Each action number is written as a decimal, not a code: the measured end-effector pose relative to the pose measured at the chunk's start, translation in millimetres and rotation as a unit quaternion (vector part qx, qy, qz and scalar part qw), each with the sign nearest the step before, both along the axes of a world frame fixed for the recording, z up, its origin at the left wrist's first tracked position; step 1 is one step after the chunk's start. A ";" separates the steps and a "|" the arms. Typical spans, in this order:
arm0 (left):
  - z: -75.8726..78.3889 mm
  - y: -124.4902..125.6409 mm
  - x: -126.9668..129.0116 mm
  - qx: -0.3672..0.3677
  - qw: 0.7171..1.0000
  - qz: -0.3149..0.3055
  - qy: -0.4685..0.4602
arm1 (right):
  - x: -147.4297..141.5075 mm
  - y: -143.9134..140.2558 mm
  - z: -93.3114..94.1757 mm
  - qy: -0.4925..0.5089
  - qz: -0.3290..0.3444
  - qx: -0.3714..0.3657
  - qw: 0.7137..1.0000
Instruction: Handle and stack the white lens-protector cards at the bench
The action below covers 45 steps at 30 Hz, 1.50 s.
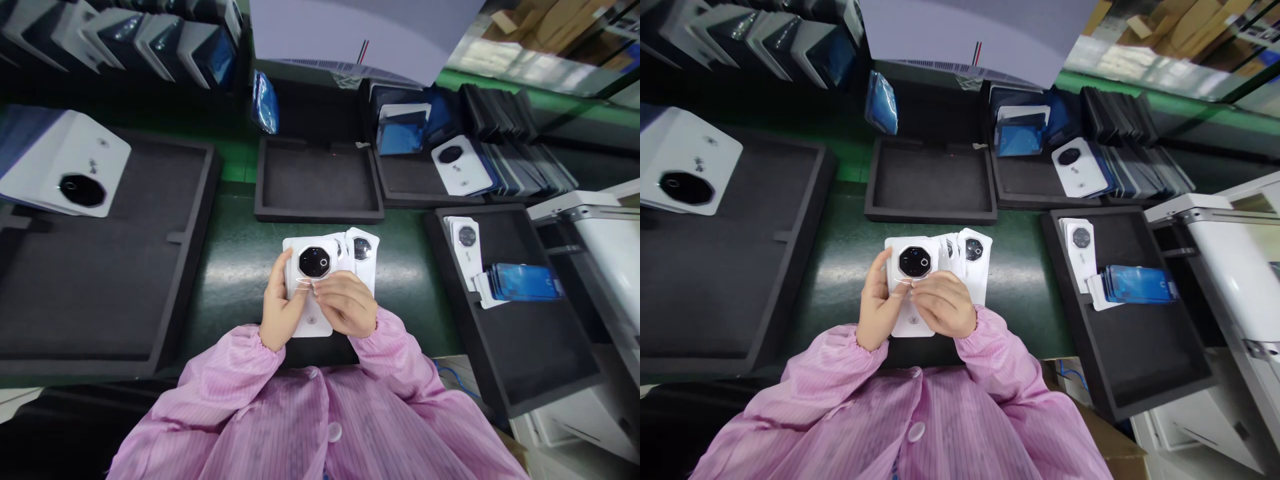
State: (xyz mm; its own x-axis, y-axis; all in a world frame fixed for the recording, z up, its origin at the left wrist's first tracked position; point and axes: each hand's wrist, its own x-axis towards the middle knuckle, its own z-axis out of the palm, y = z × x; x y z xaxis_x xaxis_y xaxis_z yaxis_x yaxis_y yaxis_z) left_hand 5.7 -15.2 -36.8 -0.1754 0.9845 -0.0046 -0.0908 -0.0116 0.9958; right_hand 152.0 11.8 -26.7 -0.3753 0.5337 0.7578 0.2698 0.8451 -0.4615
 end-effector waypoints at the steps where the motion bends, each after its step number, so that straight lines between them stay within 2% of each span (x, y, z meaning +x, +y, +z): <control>1: 0.3 0.1 0.0 0.000 1.000 -0.001 -0.002 | 0.1 0.0 0.2 -0.002 -0.002 0.002 1.000; 9: 1.8 -0.8 0.3 -0.019 1.000 -0.003 -0.014 | 0.0 -0.7 4.1 -0.019 -0.052 0.015 0.998; 13: 2.4 -0.9 2.0 -0.024 0.999 -0.005 -0.026 | 0.0 -0.5 6.8 -0.031 -0.130 -0.006 0.991; 16: 2.3 -0.8 3.5 -0.025 0.999 -0.010 -0.030 | 2.0 1.9 7.1 -0.048 -0.224 -0.084 0.970; 18: 1.9 -0.8 4.4 -0.028 0.999 -0.017 -0.042 | 4.5 4.3 6.5 -0.053 -0.251 -0.169 0.952; 22: 0.8 0.2 5.4 -0.036 0.997 -0.024 -0.062 | 10.9 9.4 5.3 0.007 -0.205 -0.349 0.914; 25: 0.6 2.1 4.8 -0.039 0.997 -0.013 -0.058 | 20.8 15.3 6.3 0.101 -0.173 -0.420 0.885; 27: 1.2 3.5 3.8 -0.035 0.997 -0.001 -0.061 | 31.9 21.1 6.4 0.176 -0.174 -0.414 0.876; 29: 1.9 4.6 2.8 -0.035 0.997 0.009 -0.074 | 45.4 27.8 3.6 0.230 -0.206 -0.389 0.868; 31: 2.2 5.2 2.2 -0.038 0.996 0.012 -0.083 | 57.7 33.8 -3.0 0.228 -0.246 -0.379 0.862; 33: 2.0 5.3 2.0 -0.039 0.996 0.009 -0.083 | 66.1 38.0 -12.0 0.149 -0.280 -0.384 0.867; 35: 1.6 5.3 2.2 -0.036 0.996 0.005 -0.079 | 69.3 40.4 -20.1 0.029 -0.320 -0.357 0.877; 37: 1.2 5.4 2.5 -0.033 0.997 0.006 -0.074 | 67.6 40.8 -23.2 -0.071 -0.356 -0.292 0.885; 40: 0.2 5.3 2.8 -0.029 0.998 0.010 -0.059 | 56.1 36.6 -14.5 -0.109 -0.389 -0.190 0.895; 42: -1.2 4.3 3.1 -0.023 0.999 0.003 -0.041 | 43.3 31.0 -2.1 -0.081 -0.373 -0.164 0.910; 45: -4.2 0.6 3.9 0.009 1.000 -0.001 0.027 | 22.6 22.8 15.6 -0.038 -0.266 -0.202 0.942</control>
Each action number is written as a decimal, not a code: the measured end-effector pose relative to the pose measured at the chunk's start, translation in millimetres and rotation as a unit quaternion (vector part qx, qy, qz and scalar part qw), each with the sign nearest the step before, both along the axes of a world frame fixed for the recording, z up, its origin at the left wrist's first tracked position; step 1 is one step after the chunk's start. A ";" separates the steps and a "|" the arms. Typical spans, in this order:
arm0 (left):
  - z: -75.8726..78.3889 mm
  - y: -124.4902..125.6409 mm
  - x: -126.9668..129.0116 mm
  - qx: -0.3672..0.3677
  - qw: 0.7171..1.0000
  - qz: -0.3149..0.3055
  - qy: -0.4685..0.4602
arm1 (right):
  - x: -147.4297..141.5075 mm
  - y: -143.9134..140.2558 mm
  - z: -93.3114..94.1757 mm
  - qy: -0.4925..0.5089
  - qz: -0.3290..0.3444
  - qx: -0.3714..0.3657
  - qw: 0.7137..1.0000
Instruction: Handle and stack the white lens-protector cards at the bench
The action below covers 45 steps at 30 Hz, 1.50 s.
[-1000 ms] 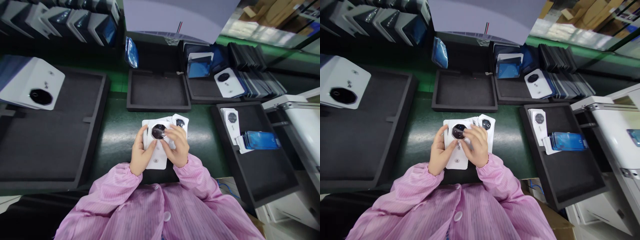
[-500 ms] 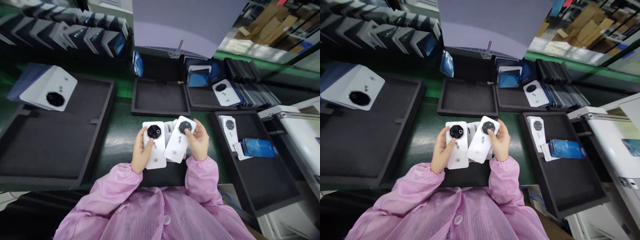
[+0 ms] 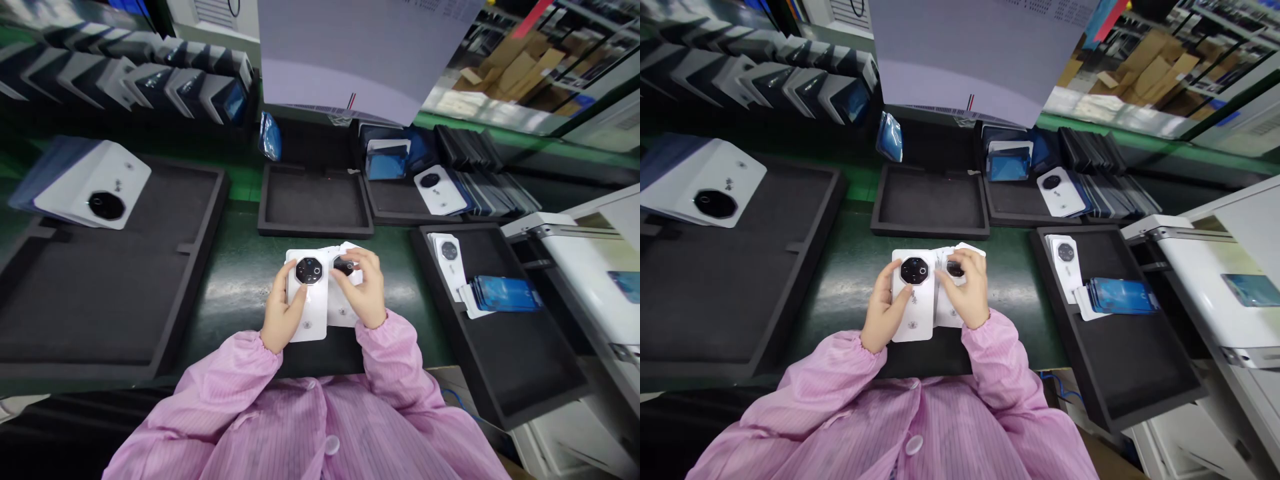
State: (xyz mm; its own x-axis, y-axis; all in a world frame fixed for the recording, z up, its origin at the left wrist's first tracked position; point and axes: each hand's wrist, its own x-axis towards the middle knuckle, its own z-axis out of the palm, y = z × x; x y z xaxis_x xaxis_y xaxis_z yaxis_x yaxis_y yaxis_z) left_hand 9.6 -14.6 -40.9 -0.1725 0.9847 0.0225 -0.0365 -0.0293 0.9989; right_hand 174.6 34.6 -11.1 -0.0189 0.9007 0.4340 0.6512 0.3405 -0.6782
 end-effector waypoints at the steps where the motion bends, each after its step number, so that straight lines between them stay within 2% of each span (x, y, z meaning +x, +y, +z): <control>1: -0.9 -1.6 0.2 0.017 0.999 0.002 0.033 | -5.6 -1.5 3.7 0.017 0.024 -0.018 0.999; 5: -3.0 -7.1 1.3 0.090 0.985 0.005 0.145 | -15.2 -1.3 6.5 0.064 0.034 -0.083 0.994; 8: -3.6 -8.8 2.8 0.092 0.985 0.005 0.145 | -15.8 -2.3 4.4 0.081 0.044 -0.090 0.992; 11: -2.5 -7.5 4.4 0.024 0.999 -0.008 0.027 | -19.2 -9.0 3.1 0.033 0.041 0.011 0.999; 14: 0.9 -3.7 4.0 -0.022 0.997 -0.016 -0.079 | -23.5 -17.2 -0.8 -0.015 0.119 0.140 0.983; 17: 4.5 0.5 1.6 -0.025 0.995 -0.006 -0.092 | -24.6 -21.7 -8.2 -0.009 0.233 0.185 0.955; 19: 6.0 2.1 0.0 -0.027 0.996 -0.006 -0.091 | -23.8 -22.5 -12.8 0.011 0.260 0.183 0.948; 24: 7.2 2.2 -0.9 -0.023 0.996 -0.006 -0.084 | -22.0 -21.9 -17.0 0.038 0.261 0.177 0.948; 34: 9.4 0.2 -1.8 -0.026 0.996 -0.021 -0.078 | -21.8 -22.0 -11.4 0.033 0.270 0.200 0.941; 45: 9.1 -2.8 -0.8 0.000 0.998 -0.008 -0.062 | -20.5 -21.5 -10.2 0.027 0.276 0.217 0.936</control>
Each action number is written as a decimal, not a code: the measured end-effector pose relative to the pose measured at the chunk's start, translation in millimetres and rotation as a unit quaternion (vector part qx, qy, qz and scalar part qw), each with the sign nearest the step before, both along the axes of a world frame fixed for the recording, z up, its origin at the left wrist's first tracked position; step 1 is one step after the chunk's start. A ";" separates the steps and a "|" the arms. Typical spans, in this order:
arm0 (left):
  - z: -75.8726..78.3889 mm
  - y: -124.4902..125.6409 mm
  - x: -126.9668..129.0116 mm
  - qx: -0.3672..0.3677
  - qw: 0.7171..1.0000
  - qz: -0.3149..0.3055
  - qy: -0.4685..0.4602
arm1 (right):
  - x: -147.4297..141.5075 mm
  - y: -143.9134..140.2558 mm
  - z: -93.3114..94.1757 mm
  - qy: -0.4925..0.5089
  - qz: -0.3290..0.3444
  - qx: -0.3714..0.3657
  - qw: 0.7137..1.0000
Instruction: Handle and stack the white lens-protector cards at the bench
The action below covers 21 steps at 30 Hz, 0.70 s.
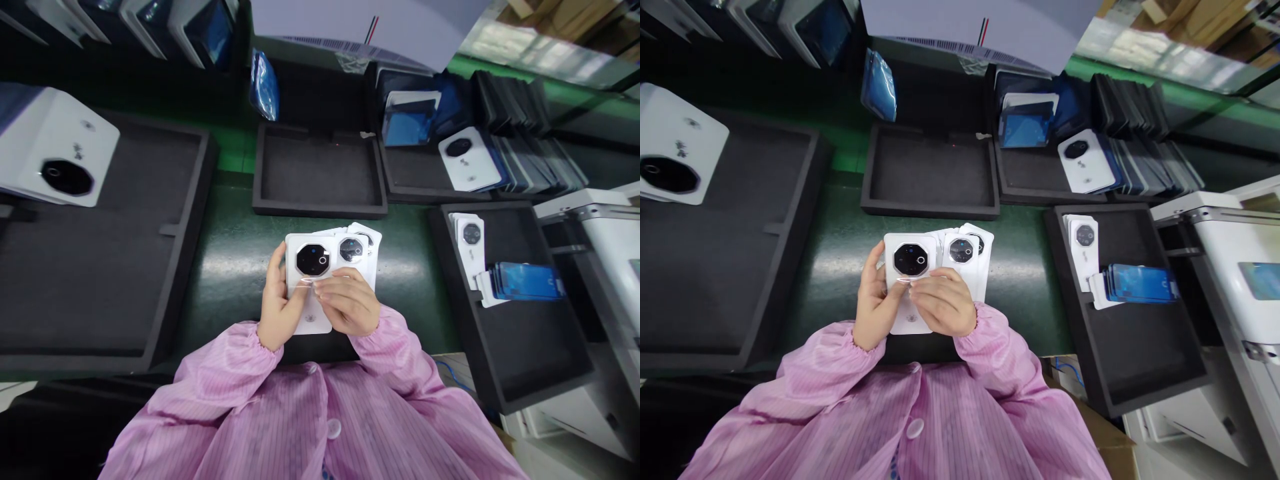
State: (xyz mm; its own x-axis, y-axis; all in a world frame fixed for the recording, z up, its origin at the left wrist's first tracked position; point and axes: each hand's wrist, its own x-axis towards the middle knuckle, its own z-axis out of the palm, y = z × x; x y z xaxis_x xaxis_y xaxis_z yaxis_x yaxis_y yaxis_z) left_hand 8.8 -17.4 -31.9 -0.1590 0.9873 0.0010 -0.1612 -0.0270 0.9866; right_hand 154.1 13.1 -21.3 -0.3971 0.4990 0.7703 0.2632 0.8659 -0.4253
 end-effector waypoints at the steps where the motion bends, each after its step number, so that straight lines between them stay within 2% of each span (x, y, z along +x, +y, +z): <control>1: -0.1 -0.1 -0.1 0.001 1.000 -0.001 0.000 | 0.0 0.2 0.6 -0.002 -0.001 0.005 1.000; 16: -0.9 -1.2 -0.5 0.003 1.000 0.000 -0.006 | 0.4 1.0 3.3 -0.015 -0.021 0.021 0.999; 21: 0.7 -1.6 -0.4 -0.005 1.000 0.001 -0.012 | -0.8 0.5 1.6 -0.010 -0.049 0.017 0.999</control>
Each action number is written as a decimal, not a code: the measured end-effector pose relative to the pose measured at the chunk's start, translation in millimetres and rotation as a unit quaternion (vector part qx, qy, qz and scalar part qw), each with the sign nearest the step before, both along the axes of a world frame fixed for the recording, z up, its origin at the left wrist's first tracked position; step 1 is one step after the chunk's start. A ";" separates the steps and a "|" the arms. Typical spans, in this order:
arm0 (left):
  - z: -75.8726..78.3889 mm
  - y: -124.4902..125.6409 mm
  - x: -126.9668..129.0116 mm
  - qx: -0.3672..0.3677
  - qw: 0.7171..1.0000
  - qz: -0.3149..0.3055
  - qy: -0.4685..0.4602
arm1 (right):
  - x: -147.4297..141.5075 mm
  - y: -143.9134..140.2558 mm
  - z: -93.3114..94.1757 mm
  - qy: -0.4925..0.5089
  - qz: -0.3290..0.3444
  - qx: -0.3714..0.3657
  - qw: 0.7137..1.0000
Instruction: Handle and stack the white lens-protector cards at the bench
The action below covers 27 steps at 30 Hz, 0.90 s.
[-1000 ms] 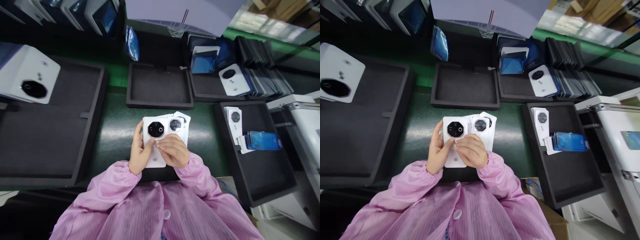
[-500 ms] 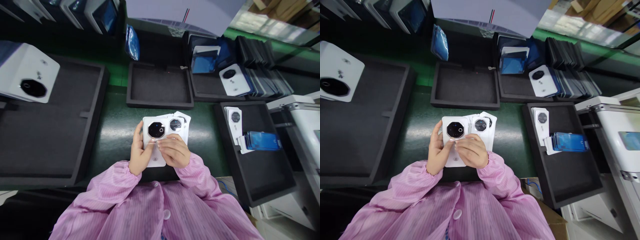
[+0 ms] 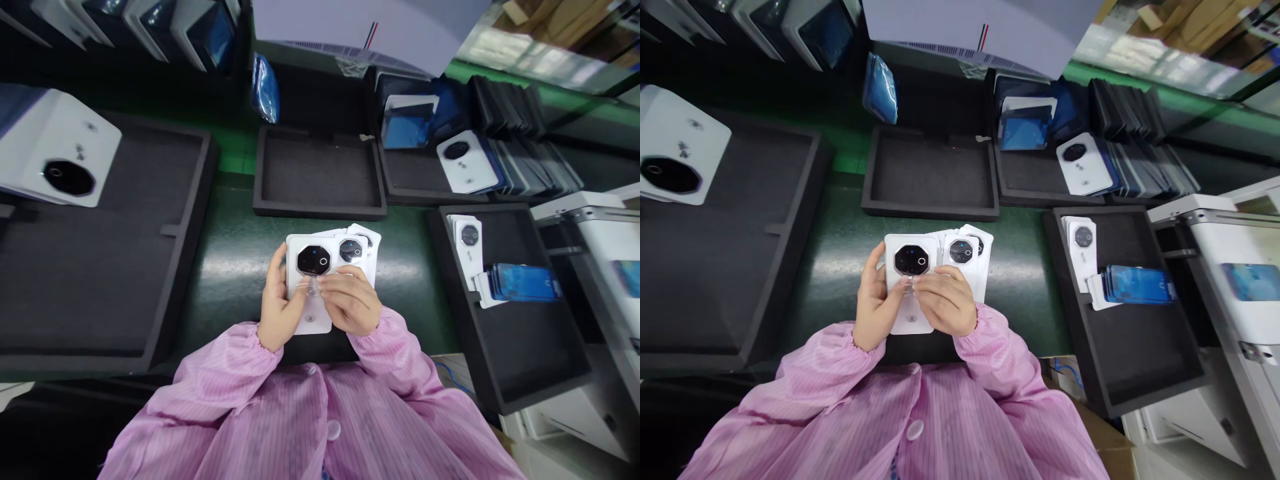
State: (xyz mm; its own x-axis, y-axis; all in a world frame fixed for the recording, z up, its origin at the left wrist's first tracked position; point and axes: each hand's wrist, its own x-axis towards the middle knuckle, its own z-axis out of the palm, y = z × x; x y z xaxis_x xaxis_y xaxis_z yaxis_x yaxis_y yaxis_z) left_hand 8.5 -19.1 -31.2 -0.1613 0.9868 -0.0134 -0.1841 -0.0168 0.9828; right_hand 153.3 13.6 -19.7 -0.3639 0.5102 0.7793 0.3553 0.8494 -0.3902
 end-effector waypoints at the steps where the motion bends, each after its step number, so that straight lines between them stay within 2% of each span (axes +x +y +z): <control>1: 0.3 0.0 0.2 -0.001 1.000 0.001 -0.002 | -0.2 0.1 -0.4 0.000 -0.008 0.000 1.000; 8: 1.7 0.6 1.2 -0.011 1.000 -0.001 -0.015 | 0.9 0.6 -0.2 -0.015 -0.053 -0.001 0.998; 13: 2.6 -0.3 1.6 -0.027 0.999 -0.008 -0.033 | 1.5 -0.2 -2.4 -0.021 -0.138 0.002 0.990; 16: 2.7 -0.9 2.3 -0.041 0.998 -0.017 -0.047 | 1.9 0.4 -4.1 -0.024 -0.171 -0.066 0.983; 22: 3.9 1.7 3.7 -0.081 0.992 -0.035 -0.086 | 4.5 3.8 0.2 0.013 -0.139 -0.259 0.956; 25: 4.2 3.3 3.4 -0.083 0.991 -0.040 -0.099 | 9.2 7.8 1.6 0.104 -0.131 -0.315 0.934; 27: 4.0 4.0 2.7 -0.077 0.992 -0.030 -0.096 | 16.4 13.0 1.0 0.198 -0.121 -0.356 0.905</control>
